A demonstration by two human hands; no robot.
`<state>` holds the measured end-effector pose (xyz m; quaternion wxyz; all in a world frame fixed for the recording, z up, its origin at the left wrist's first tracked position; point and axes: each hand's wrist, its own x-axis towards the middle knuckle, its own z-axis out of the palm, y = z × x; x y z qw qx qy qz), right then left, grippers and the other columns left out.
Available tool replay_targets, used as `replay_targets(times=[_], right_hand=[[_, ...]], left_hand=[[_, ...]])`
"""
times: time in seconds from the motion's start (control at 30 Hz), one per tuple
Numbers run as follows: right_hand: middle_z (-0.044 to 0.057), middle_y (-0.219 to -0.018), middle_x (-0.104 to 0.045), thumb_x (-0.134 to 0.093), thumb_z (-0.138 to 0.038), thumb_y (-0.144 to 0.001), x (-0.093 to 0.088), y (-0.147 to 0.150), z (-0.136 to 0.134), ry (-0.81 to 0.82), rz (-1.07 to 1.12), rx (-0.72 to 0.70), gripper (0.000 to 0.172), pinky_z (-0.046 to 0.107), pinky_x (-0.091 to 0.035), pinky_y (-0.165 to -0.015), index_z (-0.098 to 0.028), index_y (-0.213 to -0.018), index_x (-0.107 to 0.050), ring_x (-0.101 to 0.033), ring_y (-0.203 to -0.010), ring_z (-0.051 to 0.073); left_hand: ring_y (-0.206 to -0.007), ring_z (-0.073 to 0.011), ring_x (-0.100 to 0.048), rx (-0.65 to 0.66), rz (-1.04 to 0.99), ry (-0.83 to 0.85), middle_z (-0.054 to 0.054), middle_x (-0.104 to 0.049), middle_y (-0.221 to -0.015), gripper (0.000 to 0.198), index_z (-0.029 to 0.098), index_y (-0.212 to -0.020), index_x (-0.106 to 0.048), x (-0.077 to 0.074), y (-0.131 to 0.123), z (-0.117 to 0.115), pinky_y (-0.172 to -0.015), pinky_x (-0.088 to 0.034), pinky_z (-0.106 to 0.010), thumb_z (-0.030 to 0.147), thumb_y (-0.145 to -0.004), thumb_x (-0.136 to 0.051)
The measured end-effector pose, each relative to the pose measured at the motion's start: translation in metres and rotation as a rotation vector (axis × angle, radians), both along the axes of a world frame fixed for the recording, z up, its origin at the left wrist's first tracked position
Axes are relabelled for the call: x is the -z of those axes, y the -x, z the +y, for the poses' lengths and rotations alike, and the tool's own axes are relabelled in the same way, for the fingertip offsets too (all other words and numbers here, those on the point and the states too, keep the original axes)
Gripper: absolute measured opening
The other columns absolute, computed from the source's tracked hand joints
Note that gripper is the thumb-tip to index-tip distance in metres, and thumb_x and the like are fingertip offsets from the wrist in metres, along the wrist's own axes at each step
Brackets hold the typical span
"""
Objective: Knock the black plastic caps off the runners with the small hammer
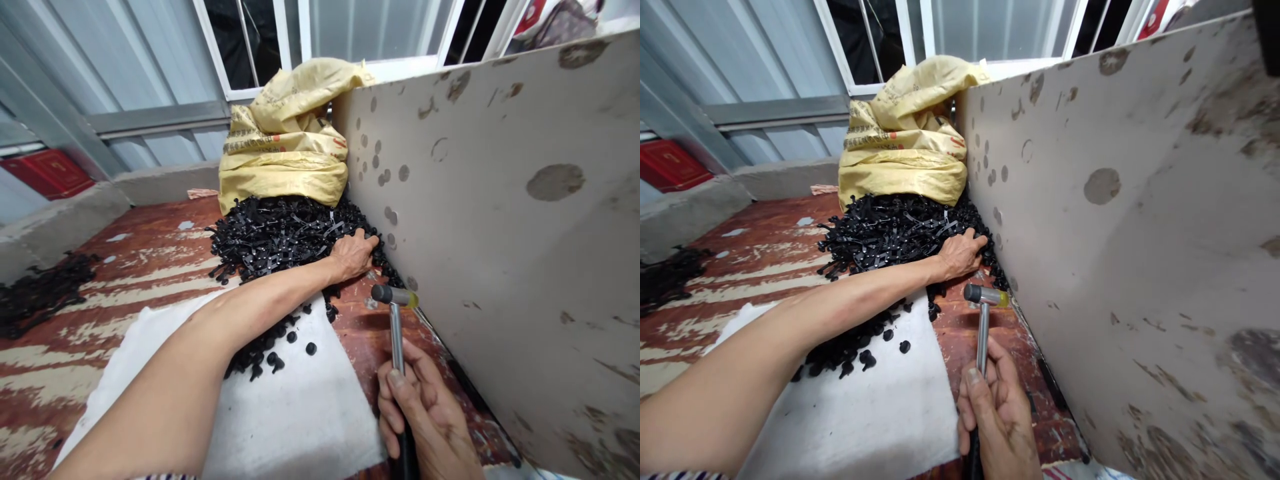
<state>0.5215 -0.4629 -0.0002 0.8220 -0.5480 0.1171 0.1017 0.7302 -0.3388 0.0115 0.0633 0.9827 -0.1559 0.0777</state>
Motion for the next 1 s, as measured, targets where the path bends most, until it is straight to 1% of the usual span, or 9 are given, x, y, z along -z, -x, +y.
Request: replay_targets(times=[0.17, 0.27, 0.33, 0.43, 0.5, 0.63, 0.73, 0.87, 1.0], right_hand=[[-0.009, -0.058, -0.049, -0.073, -0.049, -0.078, 0.002, -0.001, -0.002, 0.008, -0.042, -0.018, 0.049, 0.017, -0.035, -0.037, -0.022, -0.112, -0.05, -0.039, -0.04, 0.005], [-0.008, -0.061, -0.052, -0.074, -0.048, -0.077, 0.009, -0.002, -0.008, 0.023, -0.078, -0.061, 0.047, 0.016, -0.038, -0.037, -0.023, -0.11, -0.051, -0.042, -0.042, 0.006], [-0.007, -0.063, -0.054, -0.077, -0.045, -0.075, 0.014, -0.002, -0.011, 0.026, -0.094, -0.068, 0.048, 0.017, -0.04, -0.036, -0.024, -0.11, -0.051, -0.045, -0.043, 0.007], [-0.007, -0.064, -0.055, -0.08, -0.04, -0.072, 0.02, -0.004, -0.013, 0.013, -0.111, -0.048, 0.048, 0.016, -0.039, -0.034, -0.024, -0.108, -0.053, -0.045, -0.041, 0.006], [-0.007, -0.063, -0.056, -0.082, -0.037, -0.069, 0.02, -0.004, -0.012, -0.003, -0.116, -0.041, 0.048, 0.015, -0.038, -0.033, -0.025, -0.106, -0.054, -0.045, -0.04, 0.006], [-0.006, -0.062, -0.057, -0.083, -0.035, -0.067, 0.017, -0.005, -0.009, 0.006, -0.124, -0.018, 0.048, 0.014, -0.038, -0.032, -0.025, -0.105, -0.056, -0.044, -0.041, 0.006], [-0.005, -0.063, -0.058, -0.084, -0.036, -0.064, 0.015, -0.004, -0.006, 0.017, -0.141, -0.008, 0.048, 0.014, -0.038, -0.031, -0.024, -0.102, -0.057, -0.043, -0.04, 0.006], [-0.005, -0.063, -0.058, -0.085, -0.034, -0.062, 0.011, -0.003, -0.002, 0.036, -0.155, 0.009, 0.047, 0.014, -0.037, -0.031, -0.023, -0.097, -0.056, -0.042, -0.041, 0.006], [-0.006, -0.06, -0.057, -0.085, -0.033, -0.061, 0.006, -0.001, 0.001, 0.041, -0.164, 0.01, 0.047, 0.014, -0.037, -0.032, -0.023, -0.097, -0.056, -0.042, -0.042, 0.006]], left_hand=[[-0.097, -0.0279, -0.064, 0.007, 0.043, 0.107, -0.013, -0.066, -0.101, 0.037, 0.016, -0.112, -0.065, -0.011, -0.003, 0.01, -0.083, -0.05, -0.039, 0.013, -0.078, -0.048], [-0.096, -0.0228, -0.064, 0.013, 0.043, 0.189, -0.009, -0.07, -0.098, 0.034, 0.017, -0.109, -0.066, -0.019, -0.002, 0.017, -0.085, -0.05, -0.034, 0.017, -0.083, -0.045], [-0.089, -0.0204, -0.064, 0.014, 0.053, 0.275, -0.006, -0.07, -0.088, 0.03, 0.017, -0.104, -0.068, -0.025, 0.003, 0.025, -0.082, -0.05, -0.031, 0.019, -0.084, -0.045], [-0.074, -0.018, -0.062, 0.013, 0.084, 0.428, -0.002, -0.065, -0.07, 0.022, 0.018, -0.09, -0.069, -0.036, 0.024, 0.045, -0.073, -0.05, -0.031, 0.018, -0.08, -0.049], [-0.07, -0.0165, -0.059, 0.023, 0.074, 0.454, -0.001, -0.063, -0.069, 0.019, 0.018, -0.084, -0.068, -0.042, 0.049, 0.063, -0.071, -0.049, -0.03, 0.018, -0.078, -0.05], [-0.073, -0.0157, -0.059, 0.119, 0.012, 0.371, -0.004, -0.066, -0.08, 0.02, 0.016, -0.089, -0.065, -0.044, 0.115, 0.096, -0.072, -0.047, -0.029, 0.02, -0.083, -0.047], [-0.079, -0.0172, -0.06, 0.123, -0.03, 0.169, -0.007, -0.065, -0.087, 0.021, 0.016, -0.092, -0.063, -0.036, 0.155, 0.112, -0.073, -0.047, -0.03, 0.019, -0.088, -0.043], [-0.083, -0.0185, -0.059, 0.112, 0.003, -0.041, -0.008, -0.064, -0.093, 0.023, 0.017, -0.094, -0.063, -0.028, 0.185, 0.119, -0.07, -0.047, -0.03, 0.023, -0.092, -0.04], [-0.096, -0.0215, -0.057, 0.115, 0.007, -0.036, -0.007, -0.066, -0.105, 0.022, 0.019, -0.098, -0.066, -0.03, 0.204, 0.125, -0.076, -0.048, -0.033, 0.031, -0.09, -0.049]])
